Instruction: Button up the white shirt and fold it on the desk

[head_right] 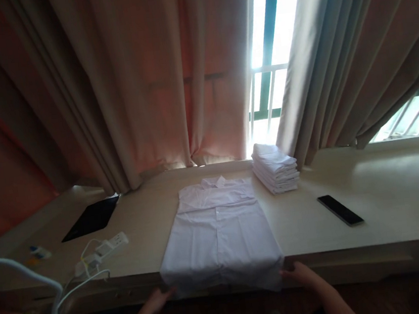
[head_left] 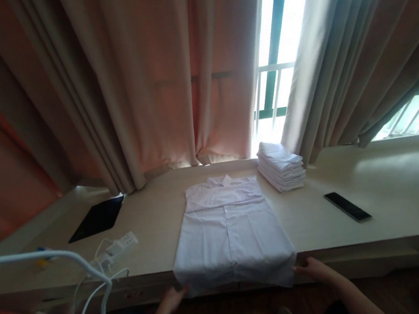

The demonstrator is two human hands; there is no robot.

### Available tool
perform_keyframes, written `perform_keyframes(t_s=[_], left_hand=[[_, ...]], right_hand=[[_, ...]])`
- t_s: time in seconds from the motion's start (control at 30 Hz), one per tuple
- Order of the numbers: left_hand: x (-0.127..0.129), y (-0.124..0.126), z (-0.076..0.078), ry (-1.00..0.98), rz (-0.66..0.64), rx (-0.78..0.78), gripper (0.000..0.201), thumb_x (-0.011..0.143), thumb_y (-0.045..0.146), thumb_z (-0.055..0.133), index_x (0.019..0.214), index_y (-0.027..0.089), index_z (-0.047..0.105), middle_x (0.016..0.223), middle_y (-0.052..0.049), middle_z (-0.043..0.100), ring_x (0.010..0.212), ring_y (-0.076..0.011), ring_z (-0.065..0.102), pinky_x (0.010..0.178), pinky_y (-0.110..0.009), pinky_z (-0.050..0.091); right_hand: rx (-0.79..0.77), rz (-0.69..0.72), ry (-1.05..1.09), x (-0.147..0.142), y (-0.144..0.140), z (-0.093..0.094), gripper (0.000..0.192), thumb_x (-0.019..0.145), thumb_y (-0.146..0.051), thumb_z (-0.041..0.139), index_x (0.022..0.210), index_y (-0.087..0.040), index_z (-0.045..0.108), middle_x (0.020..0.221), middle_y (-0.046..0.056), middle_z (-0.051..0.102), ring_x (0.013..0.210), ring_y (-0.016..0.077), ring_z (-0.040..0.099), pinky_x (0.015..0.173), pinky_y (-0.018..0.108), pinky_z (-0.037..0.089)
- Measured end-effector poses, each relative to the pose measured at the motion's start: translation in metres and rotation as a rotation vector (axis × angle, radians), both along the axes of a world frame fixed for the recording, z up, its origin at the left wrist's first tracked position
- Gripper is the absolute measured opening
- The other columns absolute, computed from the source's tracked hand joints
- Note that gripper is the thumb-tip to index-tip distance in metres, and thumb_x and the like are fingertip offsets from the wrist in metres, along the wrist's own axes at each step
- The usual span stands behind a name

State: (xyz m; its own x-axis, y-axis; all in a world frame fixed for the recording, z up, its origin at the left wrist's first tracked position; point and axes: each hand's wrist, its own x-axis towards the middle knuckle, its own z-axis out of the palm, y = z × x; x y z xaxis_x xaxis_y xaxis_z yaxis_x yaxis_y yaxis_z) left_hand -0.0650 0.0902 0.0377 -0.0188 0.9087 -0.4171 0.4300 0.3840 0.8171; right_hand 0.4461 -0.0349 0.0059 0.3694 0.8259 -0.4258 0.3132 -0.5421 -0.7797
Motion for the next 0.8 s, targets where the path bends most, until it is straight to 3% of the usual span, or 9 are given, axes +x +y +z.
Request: perform_keyframes(t_s=[0.13, 0.3, 0.4, 0.6, 0.7, 0.8], left_hand=[[-0.012, -0.010, -0.012, 0.087, -0.020, 0.133, 0.041, 0.053, 0.044, 0.075, 0.086, 0.020, 0.068, 0.100, -0.013, 0.070, 0.111, -0.0387, 0.057, 0.089, -0.047, 0.049], [-0.025, -0.028, -0.046, -0.058, -0.084, 0.226, 0.051, 0.056, 0.048, 0.075, 0.092, 0.013, 0.067, 0.102, -0.014, 0.070, 0.107, -0.0367, 0.060, 0.093, -0.046, 0.047], [-0.031, -0.039, -0.057, -0.139, -0.045, 0.222, 0.051, 0.064, 0.048, 0.072, 0.098, 0.010, 0.065, 0.104, -0.015, 0.069, 0.103, -0.0329, 0.062, 0.091, -0.042, 0.049], [-0.037, -0.065, -0.066, -0.306, 0.029, 0.141, 0.039, 0.081, 0.034, 0.064, 0.113, 0.013, 0.057, 0.112, -0.013, 0.067, 0.097, -0.0234, 0.066, 0.085, -0.034, 0.052], [-0.041, -0.075, -0.066, -0.406, -0.046, 0.062, 0.042, 0.077, 0.039, 0.070, 0.107, 0.010, 0.061, 0.105, -0.014, 0.069, 0.091, -0.0242, 0.067, 0.081, -0.032, 0.053], [-0.047, -0.084, -0.060, -0.366, -0.071, 0.017, 0.048, 0.067, 0.049, 0.076, 0.092, 0.009, 0.067, 0.089, -0.013, 0.071, 0.078, -0.0246, 0.068, 0.066, -0.030, 0.053]], right_hand=[[0.127, -0.059, 0.156, -0.025, -0.005, 0.000, 0.032, 0.045, -0.029, 0.076, 0.074, -0.016, 0.069, 0.088, 0.009, 0.072, 0.094, 0.0306, 0.064, 0.089, 0.039, 0.045], [0.140, -0.129, 0.204, -0.045, -0.017, -0.013, 0.029, 0.050, -0.031, 0.071, 0.073, -0.013, 0.069, 0.087, 0.009, 0.072, 0.096, 0.0311, 0.062, 0.091, 0.042, 0.043], [0.134, -0.180, 0.222, -0.056, -0.025, -0.017, 0.028, 0.056, -0.030, 0.065, 0.078, -0.013, 0.068, 0.089, 0.009, 0.071, 0.098, 0.0294, 0.061, 0.089, 0.040, 0.044], [0.097, -0.296, 0.325, -0.100, -0.053, -0.023, 0.034, 0.065, -0.037, 0.059, 0.086, -0.012, 0.066, 0.086, 0.011, 0.070, 0.083, 0.0260, 0.065, 0.075, 0.036, 0.050], [0.106, -0.321, 0.370, -0.119, -0.070, -0.024, 0.037, 0.062, -0.042, 0.065, 0.085, -0.013, 0.065, 0.083, 0.011, 0.070, 0.080, 0.0255, 0.066, 0.073, 0.035, 0.051], [0.135, -0.379, 0.450, -0.128, -0.087, -0.022, 0.040, 0.058, -0.047, 0.071, 0.080, -0.014, 0.065, 0.074, 0.008, 0.068, 0.070, 0.0233, 0.066, 0.065, 0.033, 0.051]])
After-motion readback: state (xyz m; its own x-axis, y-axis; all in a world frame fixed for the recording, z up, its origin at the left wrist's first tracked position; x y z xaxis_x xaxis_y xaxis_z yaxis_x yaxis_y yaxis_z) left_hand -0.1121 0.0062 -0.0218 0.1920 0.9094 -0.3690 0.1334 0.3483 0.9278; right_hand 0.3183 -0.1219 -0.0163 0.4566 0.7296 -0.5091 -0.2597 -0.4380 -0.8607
